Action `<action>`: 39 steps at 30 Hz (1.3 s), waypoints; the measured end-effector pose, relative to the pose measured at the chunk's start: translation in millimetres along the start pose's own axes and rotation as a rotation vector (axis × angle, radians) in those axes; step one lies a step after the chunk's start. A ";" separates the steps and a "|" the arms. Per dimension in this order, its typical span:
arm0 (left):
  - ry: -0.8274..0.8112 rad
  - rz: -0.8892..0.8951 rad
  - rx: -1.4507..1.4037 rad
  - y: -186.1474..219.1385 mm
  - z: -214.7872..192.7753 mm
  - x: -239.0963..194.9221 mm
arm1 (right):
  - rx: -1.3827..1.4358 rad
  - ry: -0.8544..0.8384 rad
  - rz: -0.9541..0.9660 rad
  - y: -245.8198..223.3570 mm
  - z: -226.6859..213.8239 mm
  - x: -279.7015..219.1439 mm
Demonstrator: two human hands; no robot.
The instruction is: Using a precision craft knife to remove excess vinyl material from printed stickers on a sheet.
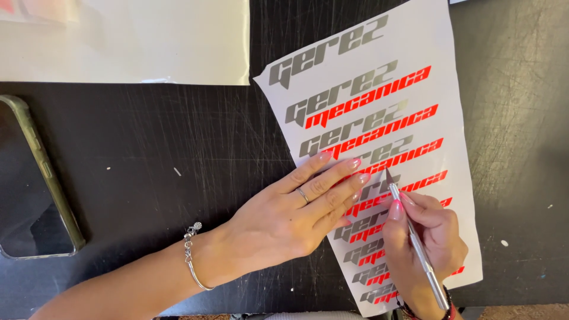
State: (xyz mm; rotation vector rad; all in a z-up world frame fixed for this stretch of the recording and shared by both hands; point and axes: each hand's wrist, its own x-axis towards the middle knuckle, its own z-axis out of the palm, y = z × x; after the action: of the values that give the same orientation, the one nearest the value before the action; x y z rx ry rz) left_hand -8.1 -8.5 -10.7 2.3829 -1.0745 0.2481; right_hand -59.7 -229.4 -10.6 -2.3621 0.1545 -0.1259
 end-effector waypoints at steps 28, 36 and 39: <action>0.244 0.086 -0.004 -2.9 -11.7 4.7 | 0.323 0.298 0.129 18.0 -21.5 -46.5; 0.131 0.010 0.131 0.1 -5.9 -0.5 | 0.490 0.264 0.241 23.5 -15.3 -47.8; 0.098 -0.044 0.223 -1.0 -3.0 -2.5 | 0.568 0.295 0.257 20.8 -9.4 -44.8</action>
State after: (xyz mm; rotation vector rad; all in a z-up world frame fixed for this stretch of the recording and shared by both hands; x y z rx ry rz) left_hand -8.9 -4.7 -9.4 2.5575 -0.9928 0.4863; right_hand -106.8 -244.0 -20.4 -1.7312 0.4946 -0.3450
